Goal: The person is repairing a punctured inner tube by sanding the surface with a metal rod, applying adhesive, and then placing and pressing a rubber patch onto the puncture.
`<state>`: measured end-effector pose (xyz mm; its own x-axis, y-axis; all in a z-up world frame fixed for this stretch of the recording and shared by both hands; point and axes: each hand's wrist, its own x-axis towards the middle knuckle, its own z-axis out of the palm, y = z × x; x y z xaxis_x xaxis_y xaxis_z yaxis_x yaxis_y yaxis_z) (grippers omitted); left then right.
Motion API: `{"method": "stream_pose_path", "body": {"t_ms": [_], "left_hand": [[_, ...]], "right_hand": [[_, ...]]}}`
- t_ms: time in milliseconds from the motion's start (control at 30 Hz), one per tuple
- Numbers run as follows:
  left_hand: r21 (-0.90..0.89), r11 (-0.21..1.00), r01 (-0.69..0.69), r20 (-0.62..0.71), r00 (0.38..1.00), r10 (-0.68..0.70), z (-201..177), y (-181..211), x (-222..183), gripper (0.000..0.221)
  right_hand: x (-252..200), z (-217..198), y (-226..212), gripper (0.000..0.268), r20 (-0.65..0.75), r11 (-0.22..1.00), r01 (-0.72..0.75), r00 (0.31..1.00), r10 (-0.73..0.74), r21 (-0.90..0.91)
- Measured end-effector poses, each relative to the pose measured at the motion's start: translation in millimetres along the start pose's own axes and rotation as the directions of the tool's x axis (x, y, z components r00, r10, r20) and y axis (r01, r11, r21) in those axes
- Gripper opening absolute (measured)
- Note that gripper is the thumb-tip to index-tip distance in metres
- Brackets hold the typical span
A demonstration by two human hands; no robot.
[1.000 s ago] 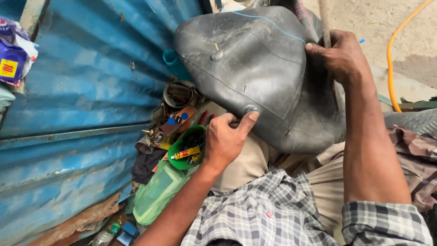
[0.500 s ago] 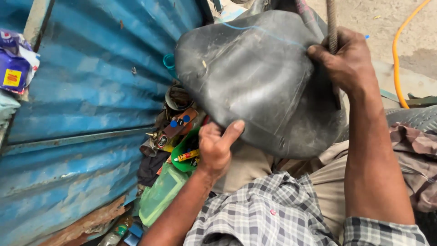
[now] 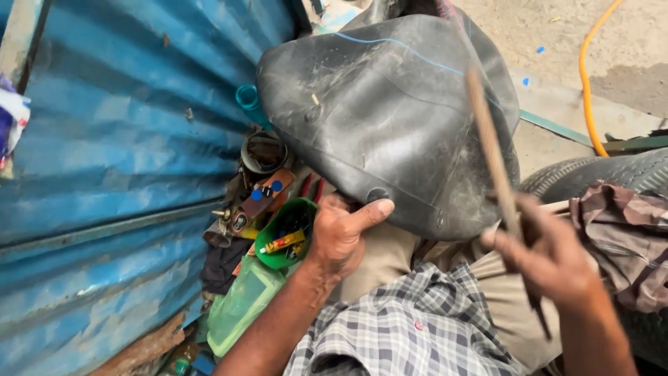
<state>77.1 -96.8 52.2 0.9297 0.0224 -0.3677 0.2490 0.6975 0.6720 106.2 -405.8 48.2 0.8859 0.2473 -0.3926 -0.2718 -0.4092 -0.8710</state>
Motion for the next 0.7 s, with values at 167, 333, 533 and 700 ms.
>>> {"method": "stream_pose_path", "body": {"t_ms": [167, 333, 533, 700], "left_hand": [[0.036, 0.999, 0.011, -0.014, 1.000, -0.010, -13.3, -1.0, 2.0, 0.015], [-0.025, 0.999, -0.021, -0.009, 1.000, 0.021, -5.9, -2.1, 10.8, 0.024], [0.040, 0.995, -0.094, 0.027, 0.995, 0.093, -9.9, -6.0, 6.9, 0.018], [0.102, 0.991, -0.083, 0.101, 0.992, 0.073, -15.6, -0.1, 6.1, 0.016]], "right_hand": [[-49.2, 19.7, 36.3, 0.069, 0.053, 0.956, -0.090, 0.996, 0.078, 0.279], [-60.3, 55.0, 35.1, 0.062, -0.114, 0.989, 0.020, 0.993, -0.004, 0.145], [-59.7, 71.3, 31.7, 0.067, -0.120, 0.992, 0.102, 0.988, -0.093, 0.071], [-66.2, 82.3, 18.0, 0.064, -0.039, 0.981, 0.169, 0.984, -0.173, -0.096]]}}
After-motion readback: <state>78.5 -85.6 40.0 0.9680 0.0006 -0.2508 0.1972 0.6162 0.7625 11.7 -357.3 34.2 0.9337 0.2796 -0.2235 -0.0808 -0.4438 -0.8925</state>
